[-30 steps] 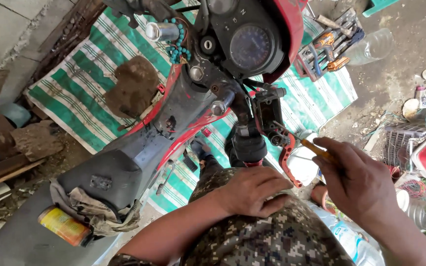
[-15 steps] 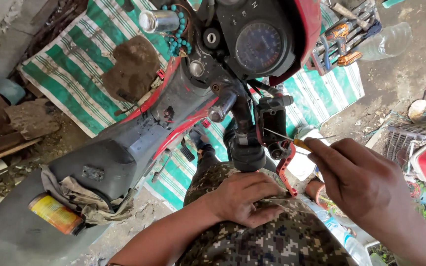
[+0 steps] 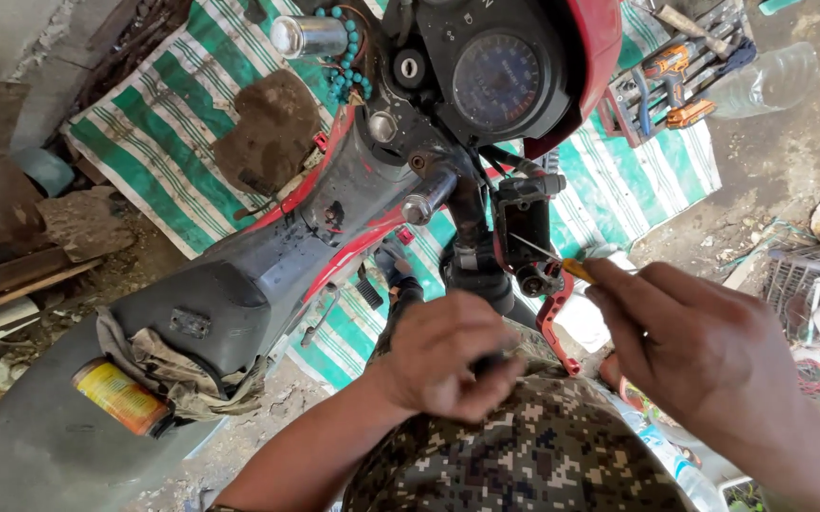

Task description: The person works on the handlebar area of a red motorcycle, initially adjusting the right grip and brake lever. They then use a screwdriver to work on the instrument cluster and surrounding components near the speedometer.

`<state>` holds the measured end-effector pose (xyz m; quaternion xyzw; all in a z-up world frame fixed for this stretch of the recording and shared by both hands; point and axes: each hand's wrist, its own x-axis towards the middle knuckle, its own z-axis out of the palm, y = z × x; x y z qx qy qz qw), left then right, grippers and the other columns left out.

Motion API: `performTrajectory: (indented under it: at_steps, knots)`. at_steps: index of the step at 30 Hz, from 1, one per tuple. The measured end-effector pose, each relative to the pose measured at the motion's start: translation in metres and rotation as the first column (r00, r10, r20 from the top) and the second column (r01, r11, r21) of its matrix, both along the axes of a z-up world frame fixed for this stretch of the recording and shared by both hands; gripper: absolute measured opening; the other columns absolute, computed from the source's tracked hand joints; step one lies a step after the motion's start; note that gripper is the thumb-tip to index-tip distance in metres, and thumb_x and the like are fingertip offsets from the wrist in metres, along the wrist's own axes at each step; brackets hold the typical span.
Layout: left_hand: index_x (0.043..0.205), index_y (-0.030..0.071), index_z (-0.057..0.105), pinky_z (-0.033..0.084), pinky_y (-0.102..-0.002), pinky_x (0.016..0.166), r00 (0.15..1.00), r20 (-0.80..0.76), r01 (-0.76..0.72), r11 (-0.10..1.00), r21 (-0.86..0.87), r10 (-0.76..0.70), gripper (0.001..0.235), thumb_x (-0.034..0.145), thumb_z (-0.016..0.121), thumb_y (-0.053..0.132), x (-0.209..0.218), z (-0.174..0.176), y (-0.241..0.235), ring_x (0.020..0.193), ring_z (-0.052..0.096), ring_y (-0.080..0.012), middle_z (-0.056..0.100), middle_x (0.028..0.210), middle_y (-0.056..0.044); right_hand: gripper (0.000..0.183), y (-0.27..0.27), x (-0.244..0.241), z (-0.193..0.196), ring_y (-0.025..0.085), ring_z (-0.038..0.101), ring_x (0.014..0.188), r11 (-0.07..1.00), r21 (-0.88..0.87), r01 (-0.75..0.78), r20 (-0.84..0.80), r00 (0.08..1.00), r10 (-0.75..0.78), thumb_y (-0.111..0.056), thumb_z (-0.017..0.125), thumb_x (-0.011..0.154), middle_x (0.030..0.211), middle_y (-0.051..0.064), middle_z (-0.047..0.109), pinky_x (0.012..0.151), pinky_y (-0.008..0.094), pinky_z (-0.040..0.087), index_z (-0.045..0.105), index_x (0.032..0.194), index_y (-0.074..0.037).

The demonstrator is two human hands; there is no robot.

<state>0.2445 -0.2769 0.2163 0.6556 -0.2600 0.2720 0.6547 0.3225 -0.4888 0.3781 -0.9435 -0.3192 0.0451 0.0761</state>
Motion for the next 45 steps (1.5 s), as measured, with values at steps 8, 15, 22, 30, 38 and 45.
performTrajectory:
  at_steps: [8,15,22,30,38,45]
  knots:
    - [0.117,0.004,0.064,0.060,-0.048,0.095,0.871,-0.131,-0.424,0.860,0.282,0.473,0.027,0.099,0.075,0.020,0.025,0.020,0.044,0.095,0.069,-0.0314,0.071,0.108,-0.013,0.031,0.003,-0.007,-0.004,0.020,0.064,0.056,0.999,0.021,0.050,-0.054,0.997,-0.049,-0.024,0.075,0.107,0.076,-0.002,0.070,0.048,0.044,0.052,0.083,0.134,-0.011]
    - [0.119,0.005,0.065,0.057,-0.046,0.104,0.847,-0.101,-0.477,0.831,0.286,0.521,0.025,0.100,0.073,0.018,0.047,0.019,0.052,0.106,0.067,-0.0288,0.071,0.110,-0.012,0.027,0.007,-0.009,-0.002,0.026,0.061,0.055,0.988,0.115,0.102,-0.070,0.993,-0.095,-0.019,0.076,0.107,0.075,0.002,0.070,0.049,0.046,0.050,0.084,0.129,-0.008]
    - [0.121,0.004,0.066,0.054,-0.055,0.114,0.852,-0.143,-0.418,0.818,0.396,0.504,0.015,0.110,0.064,0.014,0.081,0.042,0.058,0.114,0.065,-0.0343,0.069,0.119,-0.014,0.023,0.007,-0.014,-0.006,0.021,0.059,0.055,0.997,0.049,0.063,0.019,0.998,-0.064,-0.023,0.076,0.108,0.074,-0.003,0.067,0.047,0.042,0.050,0.085,0.128,-0.015]
    - [0.119,0.004,0.068,0.052,-0.053,0.110,0.892,-0.184,-0.282,0.826,0.487,0.413,0.011,0.108,0.064,0.004,0.119,0.052,0.060,0.117,0.061,-0.0364,0.069,0.118,-0.013,0.016,0.006,-0.012,-0.011,0.023,0.055,0.053,0.999,0.017,0.042,0.126,0.991,-0.044,-0.024,0.076,0.113,0.073,-0.001,0.056,0.043,0.041,0.040,0.084,0.124,-0.017]
    - [0.128,0.008,0.067,0.055,-0.050,0.106,0.884,-0.227,-0.190,0.759,0.623,0.408,0.019,0.109,0.064,0.002,0.136,0.030,0.058,0.124,0.057,-0.0363,0.065,0.123,-0.012,0.017,-0.007,0.003,-0.016,0.022,0.055,0.058,0.997,0.070,-0.032,0.120,0.993,0.023,-0.026,0.076,0.114,0.083,-0.001,0.061,0.046,0.040,0.043,0.086,0.127,-0.021]
    - [0.124,0.009,0.072,0.054,-0.051,0.109,0.878,-0.280,-0.142,0.770,0.622,0.389,0.019,0.108,0.065,0.001,0.136,0.028,0.061,0.124,0.060,-0.0356,0.069,0.123,-0.010,0.022,0.004,0.007,-0.032,0.021,0.057,0.061,0.982,0.185,-0.019,0.108,0.994,-0.002,-0.014,0.073,0.115,0.085,0.000,0.059,0.050,0.038,0.044,0.084,0.134,-0.017]
